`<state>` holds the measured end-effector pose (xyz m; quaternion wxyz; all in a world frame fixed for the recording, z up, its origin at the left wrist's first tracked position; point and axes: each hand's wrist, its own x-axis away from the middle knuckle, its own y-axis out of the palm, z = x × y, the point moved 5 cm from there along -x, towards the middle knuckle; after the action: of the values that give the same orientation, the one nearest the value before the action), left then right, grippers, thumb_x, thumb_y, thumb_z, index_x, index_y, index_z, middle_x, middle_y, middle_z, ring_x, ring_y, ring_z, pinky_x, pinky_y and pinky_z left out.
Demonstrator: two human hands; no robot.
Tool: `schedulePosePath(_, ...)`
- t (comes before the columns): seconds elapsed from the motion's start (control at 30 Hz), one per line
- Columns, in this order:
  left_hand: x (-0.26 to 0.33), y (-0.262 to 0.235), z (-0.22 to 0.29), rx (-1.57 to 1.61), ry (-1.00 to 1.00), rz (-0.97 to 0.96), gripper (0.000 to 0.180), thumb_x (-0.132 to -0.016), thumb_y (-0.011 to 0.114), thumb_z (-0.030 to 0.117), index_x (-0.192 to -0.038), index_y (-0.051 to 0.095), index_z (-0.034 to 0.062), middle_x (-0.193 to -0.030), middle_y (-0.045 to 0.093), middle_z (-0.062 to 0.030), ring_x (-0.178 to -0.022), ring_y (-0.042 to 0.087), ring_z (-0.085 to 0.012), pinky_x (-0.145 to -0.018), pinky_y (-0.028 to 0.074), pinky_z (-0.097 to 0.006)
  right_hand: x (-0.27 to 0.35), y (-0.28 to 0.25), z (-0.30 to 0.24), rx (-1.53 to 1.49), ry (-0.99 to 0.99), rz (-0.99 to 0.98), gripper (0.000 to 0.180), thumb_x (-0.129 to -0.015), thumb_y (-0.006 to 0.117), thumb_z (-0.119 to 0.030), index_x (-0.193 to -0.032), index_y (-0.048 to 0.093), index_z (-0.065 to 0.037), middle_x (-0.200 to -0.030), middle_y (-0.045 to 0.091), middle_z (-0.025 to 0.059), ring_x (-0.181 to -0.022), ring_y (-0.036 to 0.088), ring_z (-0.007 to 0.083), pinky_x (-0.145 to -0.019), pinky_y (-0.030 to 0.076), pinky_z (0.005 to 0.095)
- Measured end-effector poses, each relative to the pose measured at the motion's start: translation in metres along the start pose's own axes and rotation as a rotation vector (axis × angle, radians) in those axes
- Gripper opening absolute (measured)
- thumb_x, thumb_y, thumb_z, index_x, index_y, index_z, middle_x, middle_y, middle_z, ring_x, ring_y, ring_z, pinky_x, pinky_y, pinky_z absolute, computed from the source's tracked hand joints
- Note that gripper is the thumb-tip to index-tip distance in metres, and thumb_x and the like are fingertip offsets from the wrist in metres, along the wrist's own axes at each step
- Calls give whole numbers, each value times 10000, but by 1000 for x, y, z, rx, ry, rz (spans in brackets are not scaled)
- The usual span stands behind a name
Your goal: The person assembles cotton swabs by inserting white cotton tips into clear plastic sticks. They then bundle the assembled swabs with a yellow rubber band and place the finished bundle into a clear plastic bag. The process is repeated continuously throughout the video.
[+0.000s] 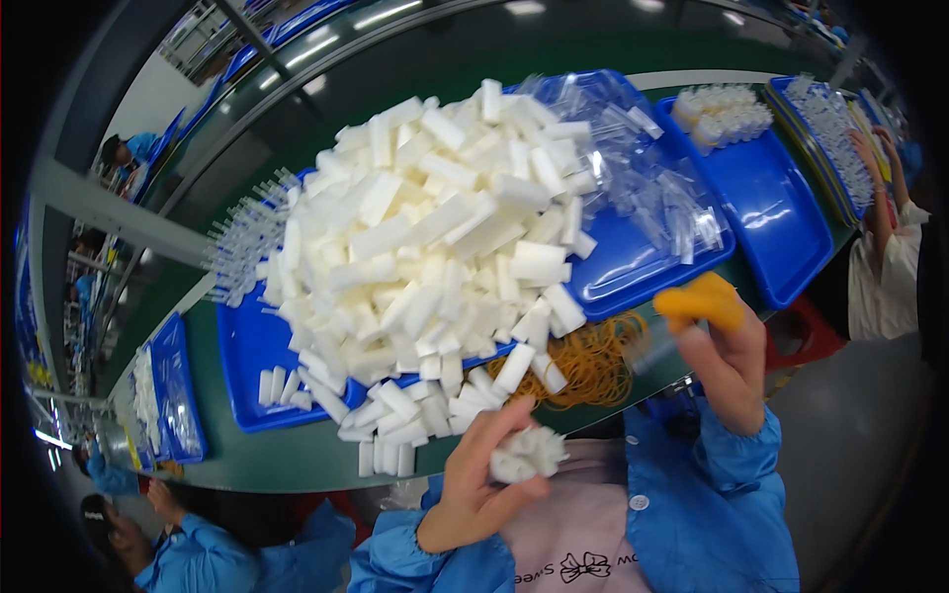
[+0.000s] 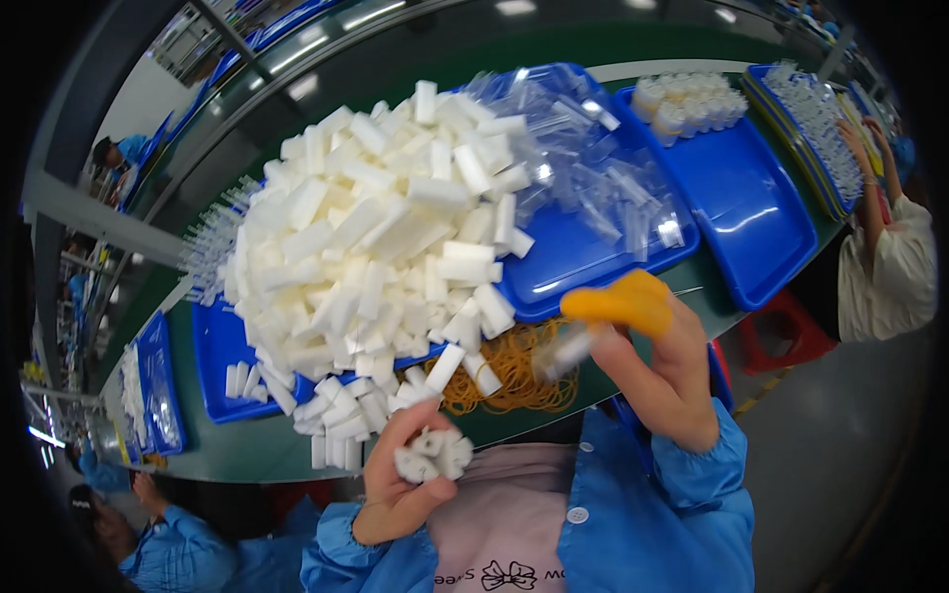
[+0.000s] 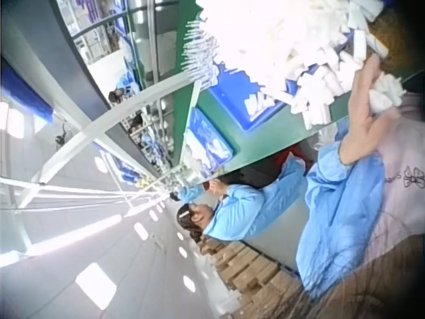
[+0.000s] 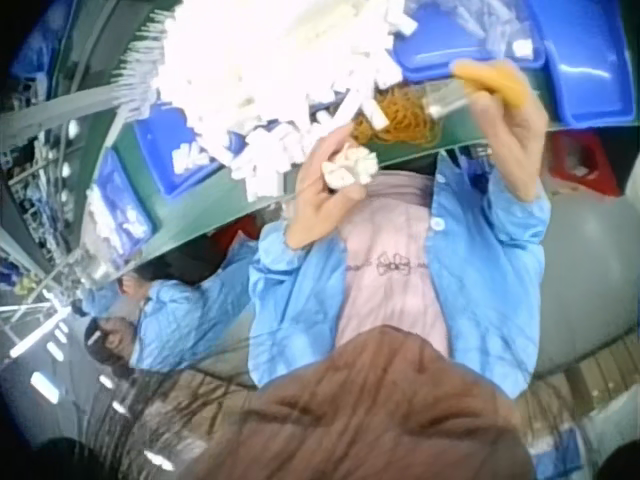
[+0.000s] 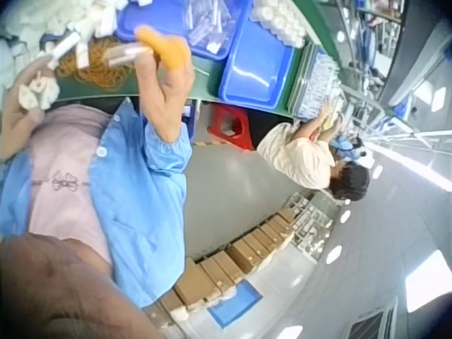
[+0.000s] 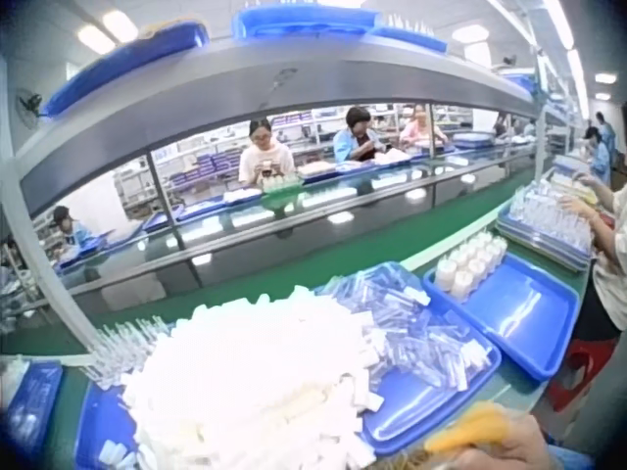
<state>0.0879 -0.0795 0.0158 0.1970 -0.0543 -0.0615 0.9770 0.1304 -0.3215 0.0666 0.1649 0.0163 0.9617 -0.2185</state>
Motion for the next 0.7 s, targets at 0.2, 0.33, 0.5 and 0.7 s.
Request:
schedulePosePath(0.2, 0, 14, -2, 98, 153, 189, 669, -768, 756, 259, -1279, 433, -28, -1055, 579, -139, -883, 587, -192, -778, 463, -284, 21, 23, -31, -202, -225, -31, 248, -720, 744, -143, -923, 678, -17, -897, 626, 138, -785, 610, 248, -683, 489, 326)
schedulePosePath(0.33, -4, 7, 2, -108, 125, 47, 637, -761, 763, 256, -1239, 450, -25, -1020, 594, -138, -885, 591, -181, -779, 470, -274, 23, 30, -25, -303, -171, -70, 325, -658, 785, -93, -943, 661, 3, -928, 640, 147, -814, 623, 255, -705, 492, 332)
schedulePosePath(0.5, 0, 11, -2, 139, -11, 182, 656, -736, 760, 378, -1135, 403, -1, -1121, 509, -174, -974, 571, -215, -779, 474, -299, 27, 34, -18, -520, -58, -6, 376, -654, 729, -5, -1005, 605, 49, -933, 648, 164, -816, 630, 254, -737, 491, 329)
schedulePosePath(0.7, 8, 7, -14, 117, 186, 220, 601, -758, 741, 360, -1127, 418, 14, -1133, 492, -189, -928, 559, -199, -782, 475, -288, 30, 40, -25, -419, -109, -100, 380, -655, 722, 8, -1011, 596, 45, -920, 649, 179, -812, 639, 264, -725, 503, 335)
